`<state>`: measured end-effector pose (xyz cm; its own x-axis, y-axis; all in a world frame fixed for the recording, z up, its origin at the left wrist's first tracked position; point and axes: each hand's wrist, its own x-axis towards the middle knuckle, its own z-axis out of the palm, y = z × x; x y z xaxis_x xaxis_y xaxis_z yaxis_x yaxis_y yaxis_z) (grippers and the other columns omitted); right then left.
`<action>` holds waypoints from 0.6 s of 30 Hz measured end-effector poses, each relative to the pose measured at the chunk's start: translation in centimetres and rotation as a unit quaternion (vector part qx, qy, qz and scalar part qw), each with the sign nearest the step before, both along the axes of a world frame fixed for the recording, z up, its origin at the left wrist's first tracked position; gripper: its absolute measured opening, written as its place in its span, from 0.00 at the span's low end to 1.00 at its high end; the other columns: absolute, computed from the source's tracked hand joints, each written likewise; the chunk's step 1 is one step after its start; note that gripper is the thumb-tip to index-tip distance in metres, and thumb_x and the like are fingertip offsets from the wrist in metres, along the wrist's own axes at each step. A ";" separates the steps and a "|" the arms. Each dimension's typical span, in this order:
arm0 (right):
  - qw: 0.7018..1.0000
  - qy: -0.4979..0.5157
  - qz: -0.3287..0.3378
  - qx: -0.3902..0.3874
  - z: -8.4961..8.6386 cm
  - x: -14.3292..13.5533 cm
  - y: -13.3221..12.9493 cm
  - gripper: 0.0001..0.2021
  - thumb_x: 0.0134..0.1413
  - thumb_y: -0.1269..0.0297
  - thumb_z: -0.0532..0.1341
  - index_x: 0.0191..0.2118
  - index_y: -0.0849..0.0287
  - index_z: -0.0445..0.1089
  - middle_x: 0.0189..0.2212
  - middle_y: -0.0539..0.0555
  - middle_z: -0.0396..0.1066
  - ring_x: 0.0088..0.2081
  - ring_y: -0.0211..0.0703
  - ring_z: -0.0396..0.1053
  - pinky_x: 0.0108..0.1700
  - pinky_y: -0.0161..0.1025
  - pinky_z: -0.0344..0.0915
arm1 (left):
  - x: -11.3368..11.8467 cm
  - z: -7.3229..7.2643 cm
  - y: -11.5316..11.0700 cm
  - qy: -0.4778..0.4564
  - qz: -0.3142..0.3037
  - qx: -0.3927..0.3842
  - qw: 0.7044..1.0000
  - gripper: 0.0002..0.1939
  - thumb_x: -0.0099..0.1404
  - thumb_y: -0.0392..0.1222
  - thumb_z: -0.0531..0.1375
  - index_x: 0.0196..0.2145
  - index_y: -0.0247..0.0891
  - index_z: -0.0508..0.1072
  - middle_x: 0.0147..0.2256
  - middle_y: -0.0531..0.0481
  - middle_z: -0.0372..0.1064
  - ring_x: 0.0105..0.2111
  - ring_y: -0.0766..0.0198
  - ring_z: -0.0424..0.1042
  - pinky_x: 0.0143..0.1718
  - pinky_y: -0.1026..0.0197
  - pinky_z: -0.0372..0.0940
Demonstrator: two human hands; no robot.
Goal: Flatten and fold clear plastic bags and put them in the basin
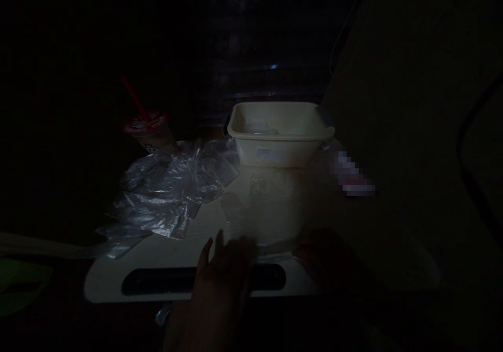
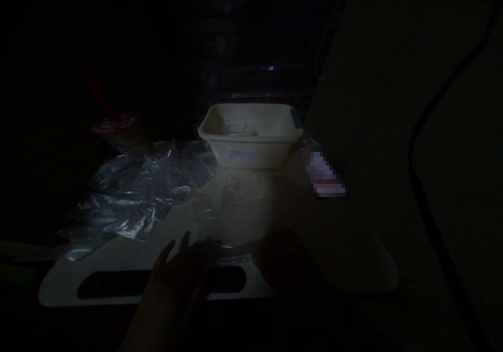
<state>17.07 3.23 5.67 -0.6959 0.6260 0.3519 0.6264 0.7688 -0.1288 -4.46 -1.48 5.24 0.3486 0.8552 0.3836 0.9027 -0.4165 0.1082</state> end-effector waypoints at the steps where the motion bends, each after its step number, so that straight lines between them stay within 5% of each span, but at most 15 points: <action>1: 1.000 0.019 0.003 0.011 -0.3 0.3 0.0 0.13 0.52 0.68 0.48 0.26 0.56 0.69 0.25 0.52 0.69 0.27 0.39 0.63 0.31 0.38 0.56 | 0.0 0.3 0.0 0.009 -0.004 -0.008 1.000 0.16 0.59 0.33 0.49 0.45 0.42 0.64 0.43 0.51 0.66 0.47 0.53 0.61 0.46 0.43 0.51; 8: 0.999 0.033 0.008 0.005 -1.8 1.5 0.2 0.12 0.53 0.63 0.48 0.30 0.53 0.69 0.26 0.52 0.69 0.29 0.39 0.63 0.32 0.38 0.56 | 0.6 0.5 -0.1 -0.014 0.038 -0.021 0.999 0.18 0.56 0.42 0.54 0.46 0.40 0.63 0.42 0.47 0.66 0.47 0.48 0.59 0.45 0.41 0.51; 18: 0.999 0.000 -0.043 -0.023 -0.9 1.0 -0.1 0.11 0.49 0.63 0.50 0.36 0.54 0.68 0.33 0.55 0.69 0.36 0.45 0.63 0.38 0.44 0.56 | 0.4 0.0 0.0 -0.039 0.011 -0.010 0.999 0.16 0.59 0.32 0.48 0.45 0.41 0.64 0.42 0.50 0.67 0.47 0.55 0.61 0.47 0.42 0.50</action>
